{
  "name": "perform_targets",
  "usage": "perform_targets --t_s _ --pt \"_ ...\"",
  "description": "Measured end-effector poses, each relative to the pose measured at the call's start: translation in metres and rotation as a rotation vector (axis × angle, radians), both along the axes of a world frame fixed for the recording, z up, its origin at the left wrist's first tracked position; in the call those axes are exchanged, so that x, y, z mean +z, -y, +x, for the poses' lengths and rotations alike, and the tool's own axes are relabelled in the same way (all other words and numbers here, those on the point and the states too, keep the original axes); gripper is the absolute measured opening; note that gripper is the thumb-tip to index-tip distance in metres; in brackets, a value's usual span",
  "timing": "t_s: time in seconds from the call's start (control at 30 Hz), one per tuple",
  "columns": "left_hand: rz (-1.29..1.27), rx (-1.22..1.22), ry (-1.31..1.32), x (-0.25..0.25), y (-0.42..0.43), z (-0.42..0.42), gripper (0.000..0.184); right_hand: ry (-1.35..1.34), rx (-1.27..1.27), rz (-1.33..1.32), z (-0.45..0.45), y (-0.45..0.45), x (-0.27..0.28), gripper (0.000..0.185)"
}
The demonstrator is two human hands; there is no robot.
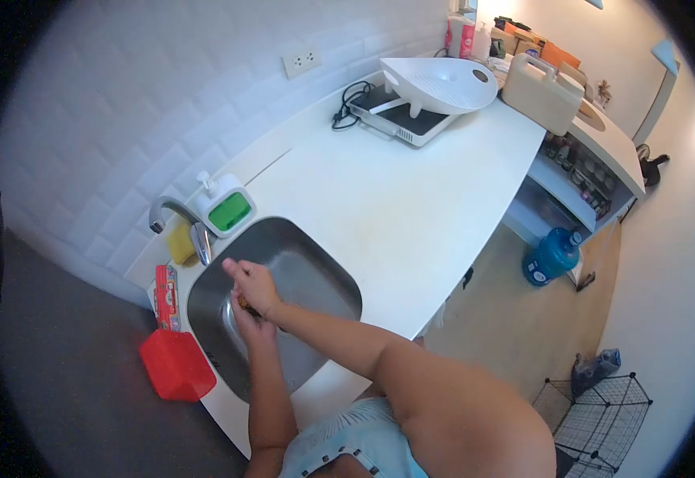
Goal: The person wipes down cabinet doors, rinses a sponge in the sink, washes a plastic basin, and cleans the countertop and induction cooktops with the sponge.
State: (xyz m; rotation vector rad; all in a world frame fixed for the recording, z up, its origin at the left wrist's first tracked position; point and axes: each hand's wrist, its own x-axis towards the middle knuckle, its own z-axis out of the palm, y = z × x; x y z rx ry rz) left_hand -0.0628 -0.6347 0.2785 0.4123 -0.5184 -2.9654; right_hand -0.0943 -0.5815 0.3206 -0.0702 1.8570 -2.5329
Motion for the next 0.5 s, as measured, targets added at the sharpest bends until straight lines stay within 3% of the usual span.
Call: perform_targets --t_s 0.03,0.1,0.13,0.2,0.23,0.3,0.33,0.4,0.43,0.5 --pt "-0.005 0.005 -0.011 -0.023 0.009 -0.011 0.043 -0.011 0.005 -0.005 0.001 -0.002 0.004 0.048" --pt "0.215 -0.351 -0.628 -0.063 0.024 -0.034 0.042 -0.449 0.055 0.454 0.004 -0.005 0.009 0.050" --pt "0.212 -0.349 -0.629 -0.041 0.019 -0.029 0.042 -0.451 0.057 0.452 0.006 -0.006 0.004 0.050" --pt "0.134 -0.292 -0.114 0.004 0.014 -0.021 0.045 -1.083 0.018 0.747 0.007 -0.010 -0.003 0.048" --pt "0.135 -0.282 -0.114 0.011 0.016 -0.025 0.045 -1.085 0.028 0.744 0.007 -0.014 -0.003 0.048" --pt "-0.121 -0.666 -0.155 0.021 0.031 -0.029 0.049 -1.481 0.048 0.638 0.013 -0.021 -0.004 0.045" --pt "-0.119 -0.657 -0.150 0.023 0.032 -0.030 0.049 -1.480 0.058 0.631 0.016 -0.026 -0.006 0.045" --pt "-0.432 -0.877 -0.242 0.028 0.033 -0.031 0.047 -1.589 0.432 0.887 0.020 -0.036 -0.015 0.042" --pt "-0.432 -0.869 -0.236 0.032 0.031 -0.031 0.047 -1.590 0.439 0.879 0.022 -0.040 -0.022 0.042" --pt "-0.704 -1.021 -0.055 0.037 0.023 -0.028 0.040 -1.611 0.612 1.046 0.027 -0.044 -0.037 0.039"
